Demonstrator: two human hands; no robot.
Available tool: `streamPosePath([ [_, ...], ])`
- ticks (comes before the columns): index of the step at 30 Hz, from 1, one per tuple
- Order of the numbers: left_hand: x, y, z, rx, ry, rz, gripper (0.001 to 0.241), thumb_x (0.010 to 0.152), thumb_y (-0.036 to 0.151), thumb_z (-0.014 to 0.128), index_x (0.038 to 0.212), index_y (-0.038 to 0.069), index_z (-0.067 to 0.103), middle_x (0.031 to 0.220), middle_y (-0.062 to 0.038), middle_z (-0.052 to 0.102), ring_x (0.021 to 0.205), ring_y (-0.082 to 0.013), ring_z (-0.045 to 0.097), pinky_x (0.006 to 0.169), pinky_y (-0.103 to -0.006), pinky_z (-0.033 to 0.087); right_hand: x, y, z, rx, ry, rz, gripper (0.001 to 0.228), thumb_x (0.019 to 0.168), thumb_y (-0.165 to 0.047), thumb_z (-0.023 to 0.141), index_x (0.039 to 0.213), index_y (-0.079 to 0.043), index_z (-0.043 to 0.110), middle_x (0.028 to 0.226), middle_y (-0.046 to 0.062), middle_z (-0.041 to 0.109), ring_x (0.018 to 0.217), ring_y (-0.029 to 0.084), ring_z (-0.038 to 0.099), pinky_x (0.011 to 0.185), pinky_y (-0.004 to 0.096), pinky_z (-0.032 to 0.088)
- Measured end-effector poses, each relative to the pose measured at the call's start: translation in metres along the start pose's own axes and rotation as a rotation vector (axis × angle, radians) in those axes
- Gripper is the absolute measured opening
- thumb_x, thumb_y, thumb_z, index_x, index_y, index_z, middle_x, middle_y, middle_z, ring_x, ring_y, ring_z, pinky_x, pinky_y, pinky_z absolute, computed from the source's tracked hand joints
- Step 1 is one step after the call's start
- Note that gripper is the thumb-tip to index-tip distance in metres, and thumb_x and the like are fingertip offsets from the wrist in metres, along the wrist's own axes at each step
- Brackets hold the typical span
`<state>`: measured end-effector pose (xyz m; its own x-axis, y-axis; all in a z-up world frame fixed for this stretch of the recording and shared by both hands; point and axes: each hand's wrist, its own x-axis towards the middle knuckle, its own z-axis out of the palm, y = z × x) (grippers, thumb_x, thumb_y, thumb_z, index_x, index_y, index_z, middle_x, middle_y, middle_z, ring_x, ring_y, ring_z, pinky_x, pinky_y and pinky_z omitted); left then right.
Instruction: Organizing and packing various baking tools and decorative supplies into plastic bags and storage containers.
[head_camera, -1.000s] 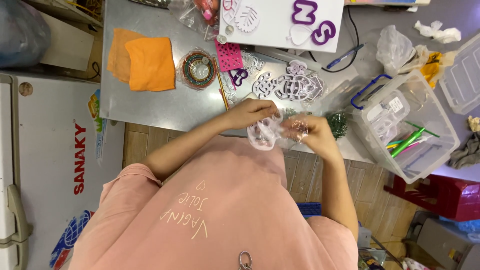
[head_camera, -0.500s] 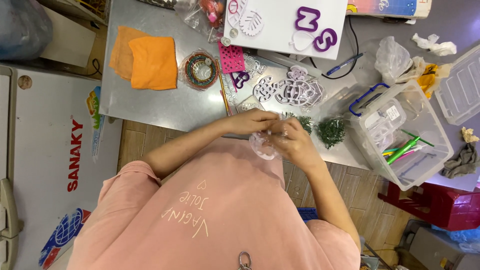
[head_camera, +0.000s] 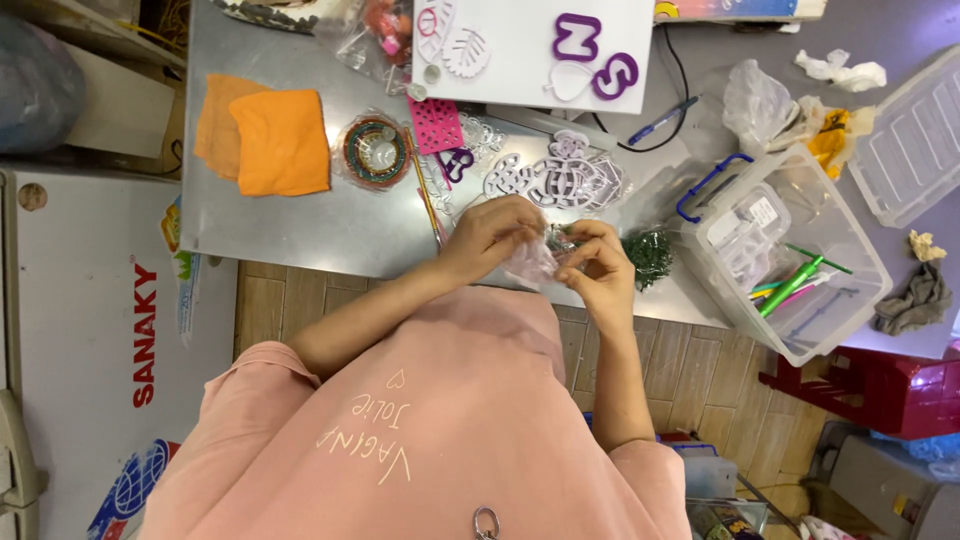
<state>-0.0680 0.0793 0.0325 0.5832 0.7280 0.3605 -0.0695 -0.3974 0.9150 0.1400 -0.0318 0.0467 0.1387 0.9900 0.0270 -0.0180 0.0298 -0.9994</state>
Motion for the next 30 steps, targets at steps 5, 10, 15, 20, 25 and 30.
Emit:
streamPosePath([
  [5, 0.023, 0.017, 0.017, 0.025, 0.199, -0.199, 0.014, 0.101, 0.017, 0.071, 0.096, 0.004, 0.074, 0.099, -0.004, 0.063, 0.079, -0.0131, 0.055, 0.070, -0.0264, 0.044, -0.015, 0.027, -0.036, 0.129, 0.171, 0.133, 0.011, 0.095, -0.008, 0.075, 0.094, -0.003, 0.066, 0.126, 0.011, 0.064, 0.101, 0.016, 0.057, 0.084, 0.028, 0.048],
  [10, 0.036, 0.011, 0.050, -0.215, 0.122, -0.540, 0.018, 0.102, 0.019, 0.067, 0.094, 0.003, 0.073, 0.100, -0.004, 0.063, 0.065, -0.0070, 0.054, 0.055, -0.0199, 0.043, -0.014, 0.011, -0.047, 0.299, 0.348, 0.310, 0.018, 0.102, -0.021, 0.065, 0.095, -0.004, 0.063, 0.106, 0.010, 0.069, 0.076, 0.016, 0.061, 0.067, 0.029, 0.053],
  [15, 0.049, 0.007, 0.087, -0.184, 0.076, -0.313, 0.028, 0.094, 0.013, 0.081, 0.079, 0.002, 0.062, 0.136, -0.012, 0.057, 0.109, -0.0154, 0.061, 0.078, -0.0220, 0.055, -0.033, 0.046, -0.074, 0.220, 0.553, 0.047, 0.016, 0.105, -0.017, 0.070, 0.098, -0.005, 0.063, 0.098, 0.004, 0.065, 0.086, 0.011, 0.062, 0.080, 0.028, 0.055],
  [20, 0.059, -0.010, 0.137, -0.366, 0.031, -0.347, 0.026, 0.092, 0.009, 0.081, 0.074, 0.002, 0.063, 0.152, -0.018, 0.052, 0.104, -0.0124, 0.056, 0.081, -0.0246, 0.047, -0.045, 0.047, -0.091, 0.065, 0.793, -0.109, 0.019, 0.101, -0.009, 0.075, 0.094, -0.007, 0.058, 0.084, 0.001, 0.061, 0.075, 0.009, 0.054, 0.071, 0.024, 0.045],
  [25, 0.065, 0.002, 0.189, -0.617, 0.086, -0.554, 0.026, 0.089, 0.007, 0.080, 0.073, 0.003, 0.060, 0.142, -0.016, 0.064, 0.082, -0.0036, 0.063, 0.070, -0.0208, 0.051, -0.062, 0.057, -0.121, 0.076, 1.027, -0.115, 0.028, 0.093, 0.001, 0.080, 0.089, -0.008, 0.054, 0.076, -0.002, 0.055, 0.067, 0.007, 0.048, 0.063, 0.022, 0.040],
  [30, 0.078, 0.031, 0.218, -0.566, 0.017, -0.412, 0.026, 0.091, 0.002, 0.079, 0.077, 0.003, 0.058, 0.136, -0.017, 0.069, 0.085, -0.0029, 0.065, 0.070, -0.0206, 0.055, -0.051, -0.017, -0.142, 0.423, 0.925, -0.107, 0.027, 0.093, -0.003, 0.072, 0.113, -0.012, 0.056, 0.107, -0.004, 0.063, 0.092, 0.010, 0.064, 0.075, 0.030, 0.057],
])
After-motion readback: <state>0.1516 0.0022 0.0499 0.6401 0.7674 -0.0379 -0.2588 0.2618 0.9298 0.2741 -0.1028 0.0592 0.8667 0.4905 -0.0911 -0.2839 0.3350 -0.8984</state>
